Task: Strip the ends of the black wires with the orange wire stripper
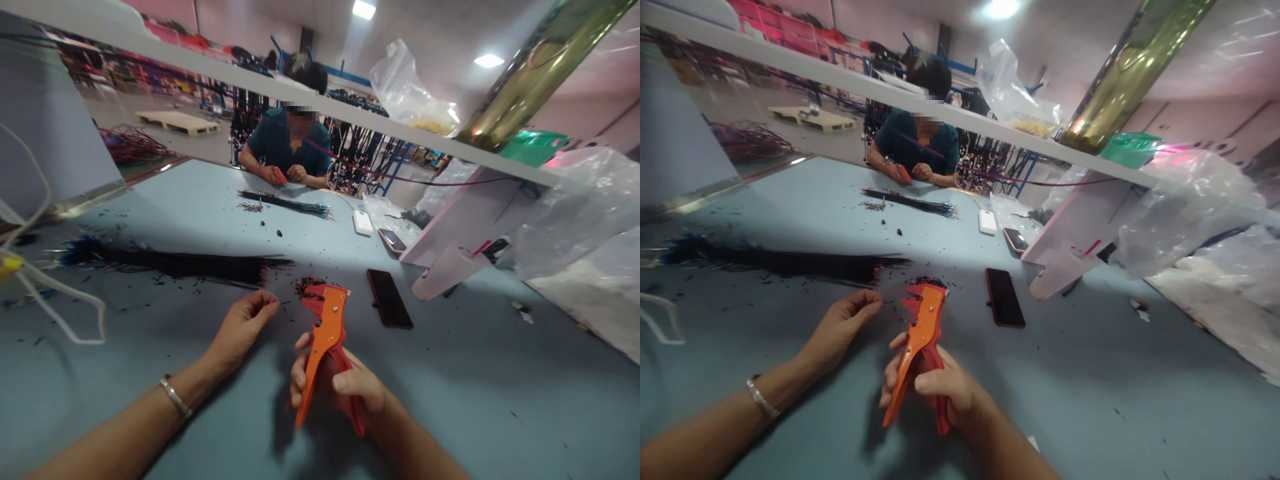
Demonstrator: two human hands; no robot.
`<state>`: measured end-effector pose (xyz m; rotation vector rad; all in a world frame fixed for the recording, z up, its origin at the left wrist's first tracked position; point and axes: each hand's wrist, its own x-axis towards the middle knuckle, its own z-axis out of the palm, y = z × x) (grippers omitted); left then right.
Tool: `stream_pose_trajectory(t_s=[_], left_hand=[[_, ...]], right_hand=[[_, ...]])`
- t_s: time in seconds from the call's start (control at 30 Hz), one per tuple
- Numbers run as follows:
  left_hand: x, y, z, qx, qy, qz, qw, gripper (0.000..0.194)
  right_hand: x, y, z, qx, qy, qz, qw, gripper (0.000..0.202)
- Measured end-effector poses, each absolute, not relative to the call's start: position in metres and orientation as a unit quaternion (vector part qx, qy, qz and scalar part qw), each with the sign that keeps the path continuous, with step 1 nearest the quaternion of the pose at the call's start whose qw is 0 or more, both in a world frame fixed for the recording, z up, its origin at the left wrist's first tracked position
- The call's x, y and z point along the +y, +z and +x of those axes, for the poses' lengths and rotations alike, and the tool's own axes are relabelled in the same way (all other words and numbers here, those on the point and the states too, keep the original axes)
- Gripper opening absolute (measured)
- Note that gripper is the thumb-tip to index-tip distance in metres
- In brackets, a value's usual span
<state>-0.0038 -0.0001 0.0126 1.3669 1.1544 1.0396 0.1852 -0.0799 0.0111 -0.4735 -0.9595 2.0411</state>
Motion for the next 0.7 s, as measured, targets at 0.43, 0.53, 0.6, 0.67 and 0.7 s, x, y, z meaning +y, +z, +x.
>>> stream_pose_trajectory(t_s=[0.43, 0.53, 0.6, 0.67, 0.7], left_hand=[[0.000, 0.010, -0.005, 0.478, 0.410, 0.562, 0.536, 0.024], [0.000, 0.010, -0.005, 0.474, 0.417, 0.556, 0.541, 0.025], [0.000, 0.010, -0.005, 0.470, 0.424, 0.555, 0.540, 0.025], [-0.001, 0.010, -0.004, 0.463, 0.427, 0.556, 0.542, 0.025], [-0.001, 0.010, -0.004, 0.458, 0.427, 0.558, 0.544, 0.025]], right_hand=[[-0.073, 0.003, 0.189, -0.356, 0.817, -0.249, 0.378, 0.046], [-0.075, -0.003, 0.185, -0.321, 0.828, -0.231, 0.398, 0.043], [-0.075, -0.004, 0.183, -0.318, 0.824, -0.226, 0.411, 0.040], [-0.076, -0.003, 0.182, -0.320, 0.819, -0.228, 0.418, 0.039], [-0.076, -0.003, 0.181, -0.319, 0.819, -0.230, 0.418, 0.038]])
